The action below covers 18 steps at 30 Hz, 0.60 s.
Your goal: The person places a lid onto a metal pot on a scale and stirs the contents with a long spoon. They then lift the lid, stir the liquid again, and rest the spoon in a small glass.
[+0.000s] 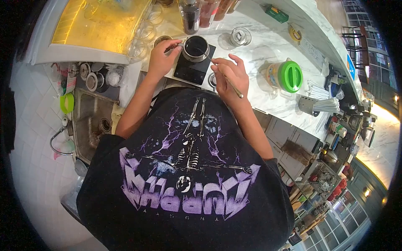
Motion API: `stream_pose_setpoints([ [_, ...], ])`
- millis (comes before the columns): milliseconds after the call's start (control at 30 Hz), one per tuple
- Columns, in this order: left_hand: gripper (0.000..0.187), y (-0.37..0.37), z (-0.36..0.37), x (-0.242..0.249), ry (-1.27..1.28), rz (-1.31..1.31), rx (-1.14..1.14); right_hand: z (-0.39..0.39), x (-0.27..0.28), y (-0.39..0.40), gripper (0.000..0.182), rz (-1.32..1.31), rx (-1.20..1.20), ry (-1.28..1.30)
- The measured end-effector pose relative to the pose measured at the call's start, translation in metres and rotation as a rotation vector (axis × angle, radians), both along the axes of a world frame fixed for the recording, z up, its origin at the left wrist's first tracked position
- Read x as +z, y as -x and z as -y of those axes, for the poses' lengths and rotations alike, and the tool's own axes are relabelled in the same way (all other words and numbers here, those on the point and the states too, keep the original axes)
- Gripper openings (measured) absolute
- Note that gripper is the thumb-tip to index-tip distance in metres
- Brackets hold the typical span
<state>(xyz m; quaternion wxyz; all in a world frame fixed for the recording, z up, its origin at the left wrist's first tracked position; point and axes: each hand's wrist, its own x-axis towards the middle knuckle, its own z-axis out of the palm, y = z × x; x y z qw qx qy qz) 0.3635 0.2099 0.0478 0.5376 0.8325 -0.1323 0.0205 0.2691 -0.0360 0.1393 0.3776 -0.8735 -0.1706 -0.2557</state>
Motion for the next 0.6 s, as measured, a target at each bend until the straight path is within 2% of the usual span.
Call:
stream_pose_setpoints([
  [167,0.025,0.0014,-0.0006,-0.0034,0.01,0.07,0.009,0.0005,-0.0053,-0.005,0.009,0.04,-0.026,-0.007],
  [267,0.025,0.0014,-0.0003,0.0002,-0.049,0.027,0.018,0.0014,-0.0014,-0.005,0.008,0.028,-0.012,-0.005],
  [333,0.023,0.0012,0.0026,-0.0042,0.032,0.048,0.052,0.0032,-0.0001,-0.0065,0.007,0.038,-0.008,-0.006],
  [600,0.024,0.0015,0.0027,-0.0041,0.026,0.058,0.06,0.0058,-0.0053,-0.0104,0.007,0.05,-0.002,0.027],
])
